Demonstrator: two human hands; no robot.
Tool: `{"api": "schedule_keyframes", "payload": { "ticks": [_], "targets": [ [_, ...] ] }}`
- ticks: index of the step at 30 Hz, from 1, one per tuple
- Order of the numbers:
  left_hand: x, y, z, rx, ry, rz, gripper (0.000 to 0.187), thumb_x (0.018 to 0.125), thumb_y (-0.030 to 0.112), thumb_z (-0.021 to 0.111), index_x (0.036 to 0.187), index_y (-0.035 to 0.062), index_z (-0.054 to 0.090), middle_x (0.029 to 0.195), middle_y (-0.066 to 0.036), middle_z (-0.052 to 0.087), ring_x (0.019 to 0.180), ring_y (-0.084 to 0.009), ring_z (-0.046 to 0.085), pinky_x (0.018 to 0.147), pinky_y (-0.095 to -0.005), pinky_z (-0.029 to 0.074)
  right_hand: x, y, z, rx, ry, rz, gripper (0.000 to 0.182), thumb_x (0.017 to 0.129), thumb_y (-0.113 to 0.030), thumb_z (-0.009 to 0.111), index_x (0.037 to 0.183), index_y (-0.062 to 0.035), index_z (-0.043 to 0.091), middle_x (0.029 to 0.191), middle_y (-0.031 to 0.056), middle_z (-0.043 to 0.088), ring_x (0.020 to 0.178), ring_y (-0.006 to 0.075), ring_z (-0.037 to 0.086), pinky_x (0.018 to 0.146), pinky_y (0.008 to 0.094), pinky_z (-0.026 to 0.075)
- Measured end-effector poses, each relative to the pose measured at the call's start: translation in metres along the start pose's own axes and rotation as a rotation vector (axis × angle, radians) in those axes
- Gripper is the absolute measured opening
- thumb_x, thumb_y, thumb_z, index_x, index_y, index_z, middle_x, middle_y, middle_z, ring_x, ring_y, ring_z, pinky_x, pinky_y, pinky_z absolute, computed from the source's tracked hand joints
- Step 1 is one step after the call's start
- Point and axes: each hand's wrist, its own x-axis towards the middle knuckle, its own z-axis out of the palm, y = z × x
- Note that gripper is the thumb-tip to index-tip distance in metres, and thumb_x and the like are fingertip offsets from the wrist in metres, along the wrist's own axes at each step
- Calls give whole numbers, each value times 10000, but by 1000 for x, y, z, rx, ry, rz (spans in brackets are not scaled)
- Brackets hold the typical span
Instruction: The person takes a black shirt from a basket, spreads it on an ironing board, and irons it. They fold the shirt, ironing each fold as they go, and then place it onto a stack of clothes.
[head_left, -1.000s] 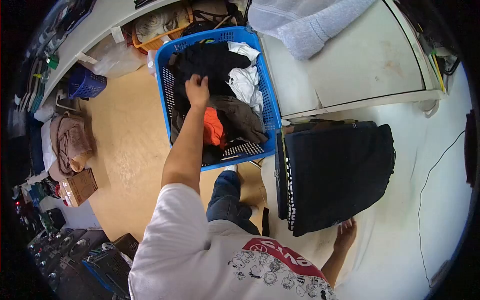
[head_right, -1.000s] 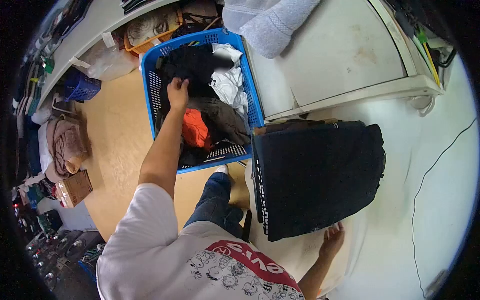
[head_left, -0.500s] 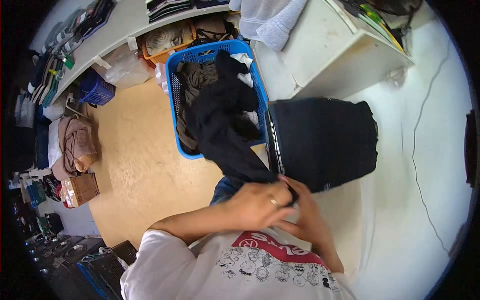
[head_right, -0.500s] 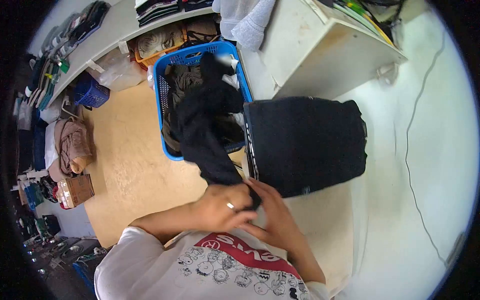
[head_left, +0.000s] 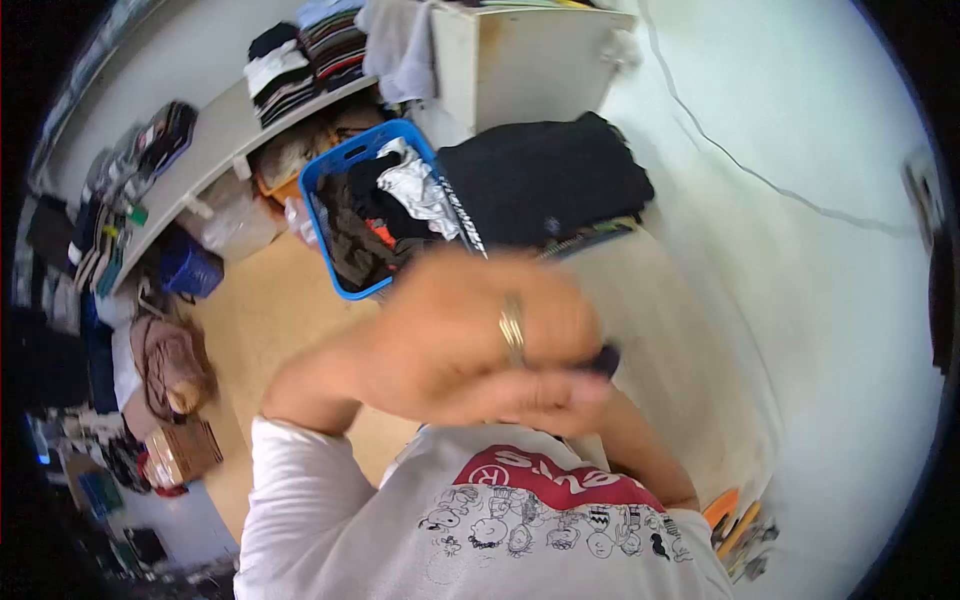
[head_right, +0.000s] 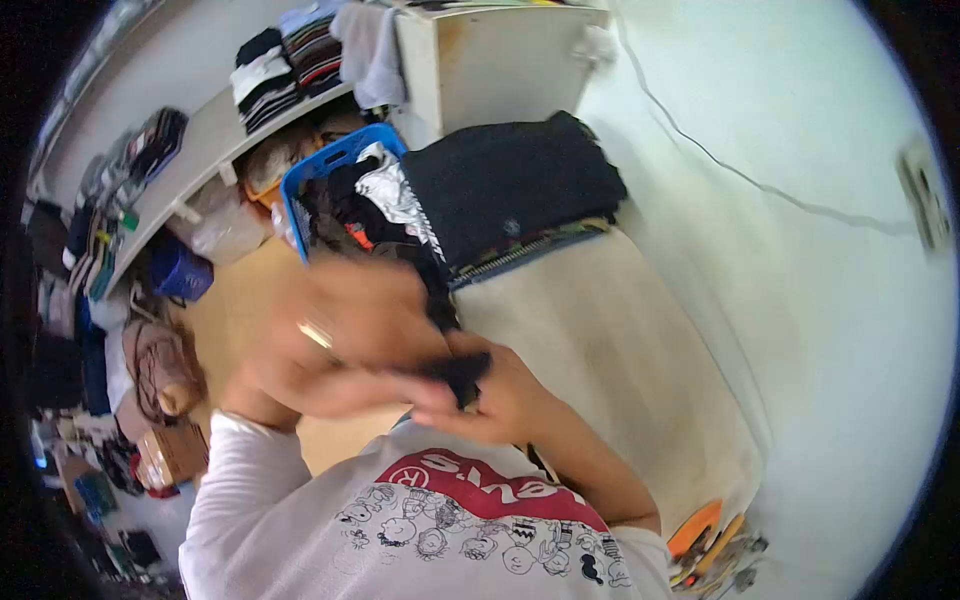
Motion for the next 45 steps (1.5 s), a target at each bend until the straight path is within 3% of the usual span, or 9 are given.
{"api": "schedule_keyframes", "payload": {
  "ticks": [10,15,19,22,24,25,27,32,45],
  "targets": [
    [175,42,-31,-1,566,-11,296,927,230,668,1037,-42,634,869,-66,636,778,-133,599,696,-254,487,-108,-19,-61,-106,-23,521,870,621,-450,876,1198,122,567,1171,251,645,1125,316,620,998,377,463],
    [214,48,-36,21,835,-48,473,916,313,669,1237,-29,604,1138,-183,649,1045,-242,609,912,-342,482,-179,-75,-176,-419,742,437,620,743,-391,817,1143,49,640,974,163,701,937,259,656,861,381,505],
    [237,-18,-83,-19,775,104,357,917,163,650,1237,5,632,1181,-110,648,1059,-163,611,923,-253,460,-225,-169,-217,-744,1059,174,406,752,-122,832,1096,-86,619,633,-44,555,547,36,497,514,188,362],
    [196,-55,-69,984,599,334,457,920,12,558,1372,81,545,1373,-152,540,1180,-242,569,1062,-324,397,-264,-194,-203,-866,1059,238,348,727,-106,837,1030,-86,666,628,-63,493,542,22,376,519,195,280],
    [162,-69,-32,-137,586,-123,369,968,26,479,1300,109,617,1217,-140,617,1136,-216,591,1002,-285,414,-287,-189,-180,-944,960,386,258,710,-80,827,936,-58,702,710,-41,566,638,35,458,574,219,364],
    [129,-86,-21,604,442,260,325,981,119,513,1285,65,616,1162,-103,622,1089,-171,587,987,-287,424,-309,-160,-173,-876,941,301,250,719,-74,816,931,-37,690,804,-8,633,717,80,546,643,258,452],
    [75,-62,44,-468,479,-462,471,923,378,637,1227,19,610,1148,-74,603,1079,-158,554,953,-275,423,-339,-131,-137,-679,865,566,230,726,-80,807,909,-39,675,851,50,653,765,157,605,735,294,492],
    [-67,-34,170,-494,-85,-785,140,907,165,690,906,50,611,822,24,553,800,-90,496,729,-257,399,-396,-34,-49,-610,277,976,258,802,-264,751,983,-87,701,898,109,668,845,246,649,726,360,514],
    [-44,30,241,-541,-528,-319,106,829,66,727,844,12,637,740,-78,582,719,-196,571,635,-314,436,-248,-13,28,-244,531,426,414,849,-303,733,1089,6,597,910,152,633,788,271,624,688,359,495]
  ]
}}
